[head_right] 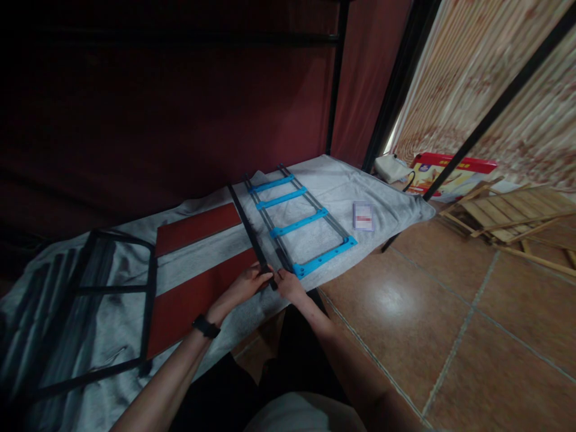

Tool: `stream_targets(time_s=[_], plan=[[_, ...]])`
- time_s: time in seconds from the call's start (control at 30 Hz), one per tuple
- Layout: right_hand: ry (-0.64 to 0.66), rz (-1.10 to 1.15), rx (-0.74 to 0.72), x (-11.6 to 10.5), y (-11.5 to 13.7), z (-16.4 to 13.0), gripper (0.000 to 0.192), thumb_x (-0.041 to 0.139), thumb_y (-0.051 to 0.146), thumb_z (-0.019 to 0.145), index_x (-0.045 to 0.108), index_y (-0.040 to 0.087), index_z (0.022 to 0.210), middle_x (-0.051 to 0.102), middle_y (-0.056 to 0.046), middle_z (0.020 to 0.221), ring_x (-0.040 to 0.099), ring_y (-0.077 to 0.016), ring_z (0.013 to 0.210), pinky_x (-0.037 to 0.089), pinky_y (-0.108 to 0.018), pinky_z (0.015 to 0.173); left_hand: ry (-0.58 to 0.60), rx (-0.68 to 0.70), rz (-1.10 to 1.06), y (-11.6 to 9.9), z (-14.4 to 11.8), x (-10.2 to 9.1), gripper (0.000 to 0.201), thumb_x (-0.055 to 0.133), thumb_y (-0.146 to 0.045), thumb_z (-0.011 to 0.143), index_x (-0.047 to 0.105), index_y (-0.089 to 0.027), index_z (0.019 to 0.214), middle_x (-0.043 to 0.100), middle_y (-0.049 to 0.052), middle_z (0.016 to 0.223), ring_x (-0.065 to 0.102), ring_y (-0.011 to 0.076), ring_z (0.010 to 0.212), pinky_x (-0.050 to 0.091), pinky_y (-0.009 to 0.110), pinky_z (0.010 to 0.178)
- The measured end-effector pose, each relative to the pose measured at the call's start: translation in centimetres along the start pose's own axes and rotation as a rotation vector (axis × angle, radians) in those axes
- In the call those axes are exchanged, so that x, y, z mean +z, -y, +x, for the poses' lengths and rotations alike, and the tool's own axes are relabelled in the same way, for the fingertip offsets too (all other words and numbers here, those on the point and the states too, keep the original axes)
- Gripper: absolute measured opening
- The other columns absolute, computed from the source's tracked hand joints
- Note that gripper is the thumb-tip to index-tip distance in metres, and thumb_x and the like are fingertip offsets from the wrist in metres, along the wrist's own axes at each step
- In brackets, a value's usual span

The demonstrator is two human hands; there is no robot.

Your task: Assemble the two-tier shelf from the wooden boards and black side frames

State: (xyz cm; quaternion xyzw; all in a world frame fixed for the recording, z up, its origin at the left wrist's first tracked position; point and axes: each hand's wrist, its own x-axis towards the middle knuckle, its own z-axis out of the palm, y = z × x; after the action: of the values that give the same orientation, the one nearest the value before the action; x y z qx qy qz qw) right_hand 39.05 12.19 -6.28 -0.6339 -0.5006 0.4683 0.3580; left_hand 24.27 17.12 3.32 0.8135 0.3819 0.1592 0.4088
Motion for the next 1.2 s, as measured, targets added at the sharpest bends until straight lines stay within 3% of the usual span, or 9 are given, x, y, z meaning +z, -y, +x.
stream_targets(time_s=[0.2,0.33,0.53,0.77,1.0,1.2], plan=[[-0.005,0.065,0.027,0.0,0.3,-0.6,0.013,0.04,0.027,0.098,0.051,0.022,0.092,0.053,0.006,0.061,0.054,-0.0088,0.047,0.046,-0.018,0.046,0.017,-0.005,-0.027,-0.2,-0.2,0.0,0.021,0.05,-0.029,0.09,0.069,-0.019,0.09,0.07,0.005,0.098,0.063,0.0193,0.095,0.049,0.032,0.091],[-0.008,0.051,0.042,0.0,0.7,-0.6,0.013,0.045,0.027,0.098,0.055,0.021,0.093,0.05,0.006,0.057,0.049,-0.0076,0.043,0.04,-0.017,0.044,0.005,-0.022,-0.015,-0.1,-0.1,0.2,0.019,0.053,-0.028,0.088,0.069,-0.02,0.093,0.071,0.006,0.101,0.063,0.0201,0.098,0.048,0.033,0.094],[-0.003,0.073,0.06,0.0,0.5,-0.2,0.024,0.039,0.034,0.1,0.056,0.021,0.09,0.05,0.005,0.055,0.051,-0.0106,0.044,0.043,-0.02,0.045,0.026,0.011,-0.008,0.0,-0.2,0.0,0.022,0.05,-0.029,0.09,0.069,-0.019,0.094,0.071,0.006,0.102,0.063,0.0191,0.097,0.048,0.033,0.094],[0.0,0.068,0.067,0.2,0.5,-0.4,0.014,0.043,0.026,0.097,0.055,0.021,0.093,0.05,0.007,0.054,0.051,-0.0101,0.044,0.044,-0.02,0.049,0.017,-0.026,-0.012,0.1,-0.3,0.3,0.022,0.05,-0.031,0.09,0.068,-0.019,0.091,0.07,0.006,0.099,0.063,0.0198,0.094,0.048,0.033,0.091],[0.013,0.087,0.069,0.1,0.4,-0.3,0.028,0.033,0.034,0.101,0.055,0.021,0.091,0.053,0.004,0.058,0.053,-0.0105,0.044,0.046,-0.021,0.046,0.021,-0.009,0.002,0.1,-0.4,0.1,0.022,0.049,-0.03,0.09,0.068,-0.02,0.087,0.07,0.005,0.094,0.063,0.0197,0.096,0.047,0.032,0.093],[-0.005,0.048,0.045,0.2,0.6,-0.5,0.014,0.048,0.029,0.096,0.059,0.022,0.091,0.052,0.004,0.056,0.052,-0.01,0.046,0.043,-0.019,0.046,0.002,-0.025,-0.002,0.8,-0.3,0.5,0.021,0.051,-0.032,0.089,0.068,-0.019,0.091,0.071,0.005,0.097,0.063,0.0195,0.096,0.048,0.033,0.092]])
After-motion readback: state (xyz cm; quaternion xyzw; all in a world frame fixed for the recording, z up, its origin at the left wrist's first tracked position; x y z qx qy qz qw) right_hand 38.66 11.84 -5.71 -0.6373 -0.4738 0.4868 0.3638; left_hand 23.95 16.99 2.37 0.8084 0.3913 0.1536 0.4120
